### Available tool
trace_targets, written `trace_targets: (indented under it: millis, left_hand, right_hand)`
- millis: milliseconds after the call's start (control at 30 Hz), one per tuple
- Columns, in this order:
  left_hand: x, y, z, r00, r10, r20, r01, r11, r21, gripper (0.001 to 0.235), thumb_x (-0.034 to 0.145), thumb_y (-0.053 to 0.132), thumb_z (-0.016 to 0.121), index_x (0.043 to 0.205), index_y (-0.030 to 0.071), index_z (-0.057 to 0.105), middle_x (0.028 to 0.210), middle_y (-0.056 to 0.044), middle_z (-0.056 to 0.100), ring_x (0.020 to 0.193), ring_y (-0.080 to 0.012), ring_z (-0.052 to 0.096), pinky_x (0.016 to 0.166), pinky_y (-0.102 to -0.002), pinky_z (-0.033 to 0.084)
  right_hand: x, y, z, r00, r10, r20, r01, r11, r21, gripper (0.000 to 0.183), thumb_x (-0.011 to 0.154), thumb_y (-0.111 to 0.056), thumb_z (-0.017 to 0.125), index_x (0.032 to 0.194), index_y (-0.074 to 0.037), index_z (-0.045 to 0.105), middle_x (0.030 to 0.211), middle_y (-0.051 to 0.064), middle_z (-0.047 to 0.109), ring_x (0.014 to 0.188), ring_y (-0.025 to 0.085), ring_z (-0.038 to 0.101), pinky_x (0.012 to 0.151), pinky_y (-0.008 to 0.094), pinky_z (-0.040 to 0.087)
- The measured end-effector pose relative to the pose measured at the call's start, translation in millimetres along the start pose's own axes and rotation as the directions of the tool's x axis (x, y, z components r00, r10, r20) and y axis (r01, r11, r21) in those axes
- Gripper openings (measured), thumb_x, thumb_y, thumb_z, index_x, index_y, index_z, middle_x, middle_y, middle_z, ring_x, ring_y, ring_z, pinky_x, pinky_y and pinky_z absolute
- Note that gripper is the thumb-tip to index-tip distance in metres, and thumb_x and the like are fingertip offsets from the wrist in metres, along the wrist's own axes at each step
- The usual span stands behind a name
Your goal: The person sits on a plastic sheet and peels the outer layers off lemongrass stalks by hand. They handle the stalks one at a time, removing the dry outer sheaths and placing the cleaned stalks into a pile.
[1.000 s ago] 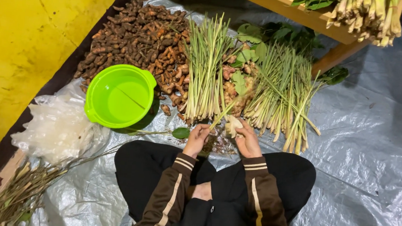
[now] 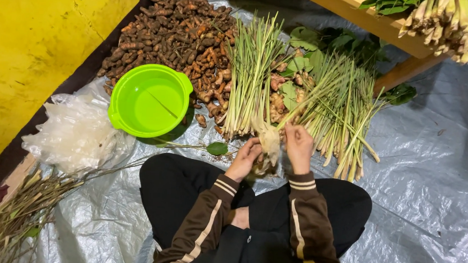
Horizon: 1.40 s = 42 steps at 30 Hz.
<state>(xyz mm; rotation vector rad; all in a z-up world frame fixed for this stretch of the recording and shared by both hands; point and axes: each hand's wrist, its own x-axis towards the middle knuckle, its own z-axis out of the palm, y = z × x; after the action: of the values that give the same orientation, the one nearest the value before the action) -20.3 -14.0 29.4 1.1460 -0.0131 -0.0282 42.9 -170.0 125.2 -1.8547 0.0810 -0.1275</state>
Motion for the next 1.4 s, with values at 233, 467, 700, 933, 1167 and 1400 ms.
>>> trace_targets:
  millis: [233, 467, 700, 933, 1167, 1400]
  left_hand:
    - [-0.8, 2.0, 3.2, 0.994, -0.051, -0.095, 0.051, 0.999, -0.009, 0.031, 0.104, 0.005, 0.053, 0.135, 0.008, 0.047, 0.102, -0.008, 0.069, 0.072, -0.0093, 0.064, 0.067, -0.021, 0.054]
    - [-3.2, -7.2, -1.9, 0.971, -0.143, -0.192, 0.178, 0.967, 0.180, 0.019, 0.095, 0.013, 0.074, 0.112, 0.007, 0.071, 0.092, -0.006, 0.077, 0.078, -0.0087, 0.072, 0.071, -0.022, 0.059]
    - [-3.8, -7.8, -6.1, 0.977, -0.153, -0.150, 0.177, 0.971, 0.163, 0.012, 0.095, 0.008, 0.073, 0.105, 0.002, 0.073, 0.078, -0.012, 0.076, 0.062, -0.0125, 0.072, 0.058, -0.021, 0.058]
    - [-8.0, 0.7, -17.0, 0.973, -0.186, -0.139, 0.211, 0.958, 0.193, 0.014, 0.093, 0.013, 0.076, 0.105, 0.006, 0.076, 0.080, -0.005, 0.075, 0.069, -0.0048, 0.069, 0.062, -0.019, 0.057]
    - [-15.2, 10.9, -13.8, 0.974, -0.208, -0.085, 0.211, 0.977, 0.025, 0.027, 0.094, 0.000, 0.070, 0.120, -0.006, 0.067, 0.094, -0.020, 0.075, 0.077, -0.0199, 0.074, 0.072, -0.031, 0.064]
    - [-8.2, 6.0, -12.4, 0.961, -0.202, -0.187, 0.189, 0.978, -0.083, 0.027, 0.093, -0.002, 0.072, 0.117, -0.009, 0.061, 0.094, -0.026, 0.072, 0.080, -0.0294, 0.076, 0.075, -0.041, 0.067]
  right_hand:
    - [-28.3, 43.2, 13.3, 0.787, 0.470, 0.400, -0.444, 0.881, -0.163, 0.071, 0.099, -0.066, 0.054, 0.123, -0.002, 0.071, 0.075, 0.017, 0.076, 0.063, 0.023, 0.075, 0.065, 0.034, 0.059]
    - [-17.3, 92.4, 33.6, 0.868, 0.416, 0.271, -0.496, 0.765, 0.412, 0.027, 0.095, -0.022, 0.077, 0.096, 0.005, 0.071, 0.083, 0.015, 0.073, 0.074, 0.018, 0.069, 0.073, 0.032, 0.057]
    - [-6.2, 56.7, 22.7, 0.892, 0.393, 0.223, -0.450, 0.726, 0.520, 0.033, 0.096, -0.015, 0.075, 0.120, 0.005, 0.067, 0.110, 0.020, 0.073, 0.100, 0.023, 0.070, 0.091, 0.039, 0.057]
    - [33.5, 32.8, -10.9, 0.924, 0.370, 0.101, -0.367, 0.775, 0.514, 0.042, 0.095, -0.013, 0.077, 0.131, 0.002, 0.061, 0.113, 0.014, 0.071, 0.093, 0.020, 0.073, 0.079, 0.030, 0.062]
    - [33.3, 49.5, -19.3, 0.905, 0.391, 0.166, -0.375, 0.552, 0.745, 0.027, 0.095, -0.007, 0.073, 0.119, 0.001, 0.064, 0.117, 0.019, 0.071, 0.103, 0.025, 0.073, 0.093, 0.037, 0.060]
    - [-11.3, 31.9, 15.1, 0.862, 0.423, 0.280, -0.490, 0.555, 0.672, 0.018, 0.096, -0.008, 0.072, 0.111, 0.001, 0.066, 0.102, 0.012, 0.072, 0.088, 0.018, 0.071, 0.083, 0.032, 0.061]
